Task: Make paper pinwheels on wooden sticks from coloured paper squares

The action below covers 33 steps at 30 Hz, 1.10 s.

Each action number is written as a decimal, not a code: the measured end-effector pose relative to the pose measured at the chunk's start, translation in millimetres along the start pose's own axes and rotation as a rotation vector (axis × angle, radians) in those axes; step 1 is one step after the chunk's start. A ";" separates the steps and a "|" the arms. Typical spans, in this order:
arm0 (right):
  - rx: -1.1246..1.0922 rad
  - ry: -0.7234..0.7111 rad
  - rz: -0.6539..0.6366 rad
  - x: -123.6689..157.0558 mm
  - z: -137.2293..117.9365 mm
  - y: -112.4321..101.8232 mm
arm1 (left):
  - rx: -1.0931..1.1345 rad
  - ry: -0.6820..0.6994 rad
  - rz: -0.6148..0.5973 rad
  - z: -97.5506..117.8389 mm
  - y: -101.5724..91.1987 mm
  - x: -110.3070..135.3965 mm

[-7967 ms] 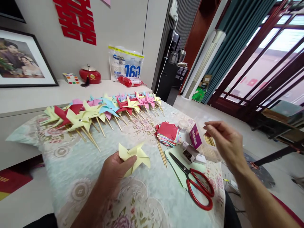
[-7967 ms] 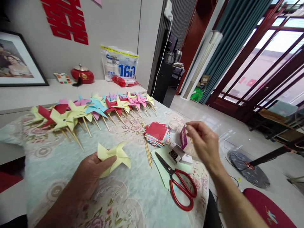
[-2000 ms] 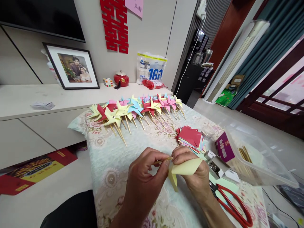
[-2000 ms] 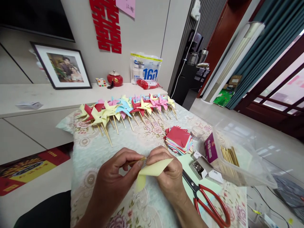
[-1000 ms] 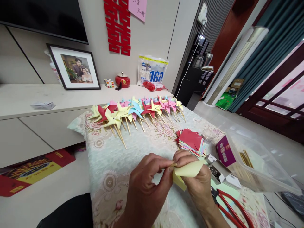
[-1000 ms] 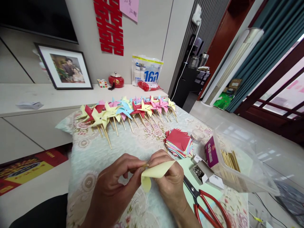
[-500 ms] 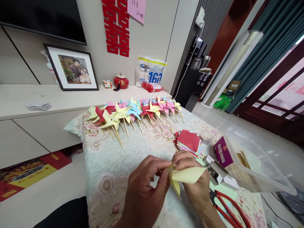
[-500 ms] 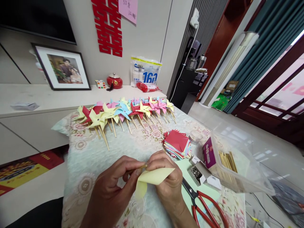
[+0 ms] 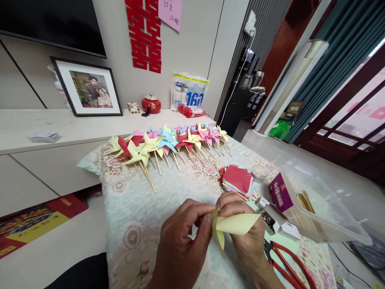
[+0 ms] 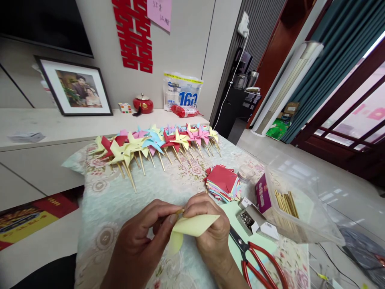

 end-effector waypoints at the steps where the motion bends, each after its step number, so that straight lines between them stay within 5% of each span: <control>1: -0.001 0.005 -0.005 0.4 0.2 -0.1 | -0.003 0.003 0.000 0.1 0.0 0.1; 33: -0.016 0.044 0.017 -0.4 -1.6 1.8 | -0.067 0.152 0.048 13.5 0.1 -0.7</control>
Point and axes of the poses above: each hand's wrist, its own x-axis away from the middle knuckle, its own y-axis out of the palm, z = x × y, the point moved 5 cm from there along -x, towards the middle knuckle, and after that the axes turned 7 degrees about z, right-handed, at the moved point
